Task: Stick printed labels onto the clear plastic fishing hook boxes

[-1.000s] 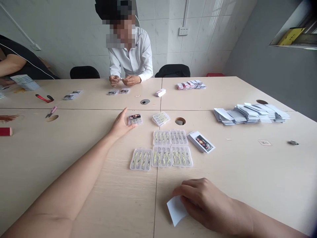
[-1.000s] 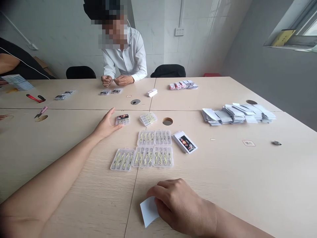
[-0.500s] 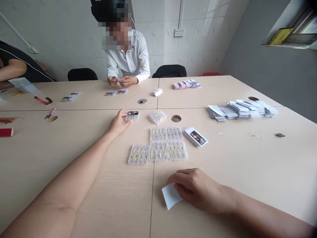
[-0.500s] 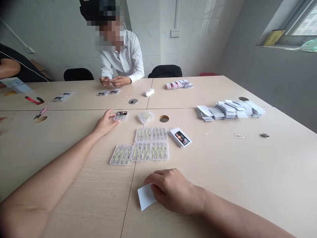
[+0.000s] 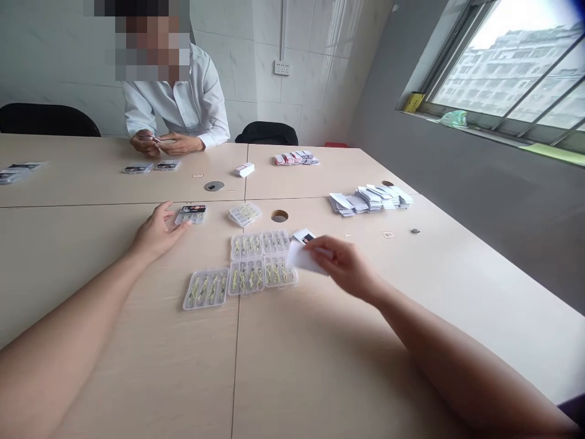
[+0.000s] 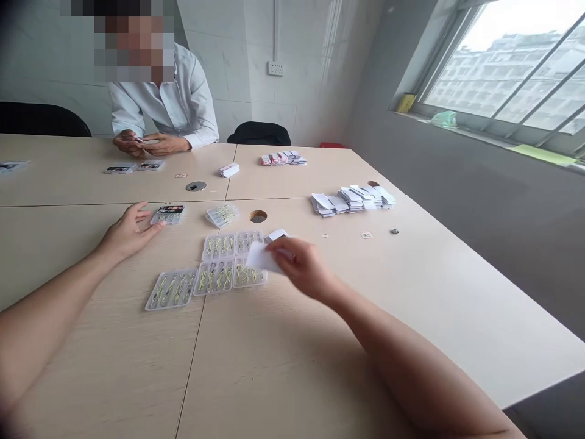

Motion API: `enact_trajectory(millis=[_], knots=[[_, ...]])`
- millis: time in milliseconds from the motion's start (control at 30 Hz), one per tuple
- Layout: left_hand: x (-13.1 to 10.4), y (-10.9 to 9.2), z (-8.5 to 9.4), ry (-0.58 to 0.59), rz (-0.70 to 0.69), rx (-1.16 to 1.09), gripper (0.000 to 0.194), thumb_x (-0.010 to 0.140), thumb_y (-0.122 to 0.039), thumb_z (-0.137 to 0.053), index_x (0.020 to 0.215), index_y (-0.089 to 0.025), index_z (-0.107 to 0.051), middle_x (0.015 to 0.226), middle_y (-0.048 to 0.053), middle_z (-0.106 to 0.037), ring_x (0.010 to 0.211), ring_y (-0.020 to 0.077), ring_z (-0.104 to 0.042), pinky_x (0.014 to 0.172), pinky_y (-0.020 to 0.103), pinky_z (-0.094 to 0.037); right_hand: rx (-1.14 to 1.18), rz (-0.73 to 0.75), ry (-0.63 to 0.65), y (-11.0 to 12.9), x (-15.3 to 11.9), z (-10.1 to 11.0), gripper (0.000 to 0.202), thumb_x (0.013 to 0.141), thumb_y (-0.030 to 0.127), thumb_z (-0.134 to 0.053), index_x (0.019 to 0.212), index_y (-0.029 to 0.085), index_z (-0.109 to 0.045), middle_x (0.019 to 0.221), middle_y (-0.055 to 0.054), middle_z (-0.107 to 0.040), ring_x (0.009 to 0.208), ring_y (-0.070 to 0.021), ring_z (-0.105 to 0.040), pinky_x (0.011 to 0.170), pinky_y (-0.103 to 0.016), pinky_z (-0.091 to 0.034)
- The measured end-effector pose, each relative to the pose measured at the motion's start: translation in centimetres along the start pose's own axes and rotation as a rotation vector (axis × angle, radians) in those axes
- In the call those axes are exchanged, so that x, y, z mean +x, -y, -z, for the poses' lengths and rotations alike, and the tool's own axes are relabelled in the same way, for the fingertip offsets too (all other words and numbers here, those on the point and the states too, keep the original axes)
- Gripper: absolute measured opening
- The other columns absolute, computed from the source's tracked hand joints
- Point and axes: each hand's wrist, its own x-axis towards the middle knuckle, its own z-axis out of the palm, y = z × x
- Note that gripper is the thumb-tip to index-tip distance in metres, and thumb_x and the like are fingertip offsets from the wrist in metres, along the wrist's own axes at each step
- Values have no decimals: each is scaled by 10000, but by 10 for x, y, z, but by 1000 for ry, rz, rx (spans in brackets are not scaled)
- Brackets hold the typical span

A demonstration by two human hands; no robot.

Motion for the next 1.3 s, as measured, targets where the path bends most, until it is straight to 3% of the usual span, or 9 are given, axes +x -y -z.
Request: enact_trajectory(millis=[67, 200, 400, 667, 1000, 1300], knots=[[1, 1, 0, 15, 2, 6, 465, 961, -360, -645, 1382, -188, -547, 1420, 131, -566, 1234, 310, -595, 1016, 556, -510, 16, -118, -116, -17, 13, 11, 235, 1009, 352, -590, 1110, 147, -645, 918, -17, -679, 703, -126, -644, 634, -279, -556], [2, 1, -2, 34, 12, 14, 481, 959, -366, -646, 1394, -191, -538, 1433, 133, -557, 1248, 315, -587, 1029, 565, -499, 16, -323, -277, -47, 30, 30, 282, 999, 356, -613, 1201, 159, -624, 1071, -54, -683, 823, -157, -681, 716, -329, -598], [7, 3, -3, 39, 24, -1, 519, 955, -380, -650, 1421, -196, -515, 1445, 137, -552, 1271, 325, -575, 1055, 587, -474, 17, -497, -326, -67, 33, 40, 324, 987, 336, -634, 1263, 170, -607, 1171, -77, -674, 936, -195, -694, 796, -383, -609], [14, 13, -9, 13, 9, -98, 543, 960, -384, -644, 1447, -199, -490, 1454, 141, -547, 1292, 330, -564, 1070, 595, -461, 41, -527, -348, -87, 35, 42, 345, 983, 334, -640, 1285, 171, -598, 1214, -85, -664, 988, -213, -690, 836, -411, -604], [9, 10, -6, -22, -4, -200, 489, 982, -380, -610, 1424, -192, -514, 1438, 138, -559, 1280, 321, -574, 1055, 582, -477, 77, -511, -371, -90, 33, 47, 346, 980, 333, -644, 1284, 171, -601, 1221, -86, -664, 1000, -217, -689, 844, -417, -603], [13, 15, -9, -40, -12, -225, 472, 979, -366, -616, 1409, -190, -528, 1435, 136, -560, 1274, 319, -576, 1051, 579, -481, 32, -459, -512, -109, 38, 54, 351, 990, 342, -628, 1296, 173, -594, 1253, -94, -654, 1018, -220, -688, 854, -421, -603]])
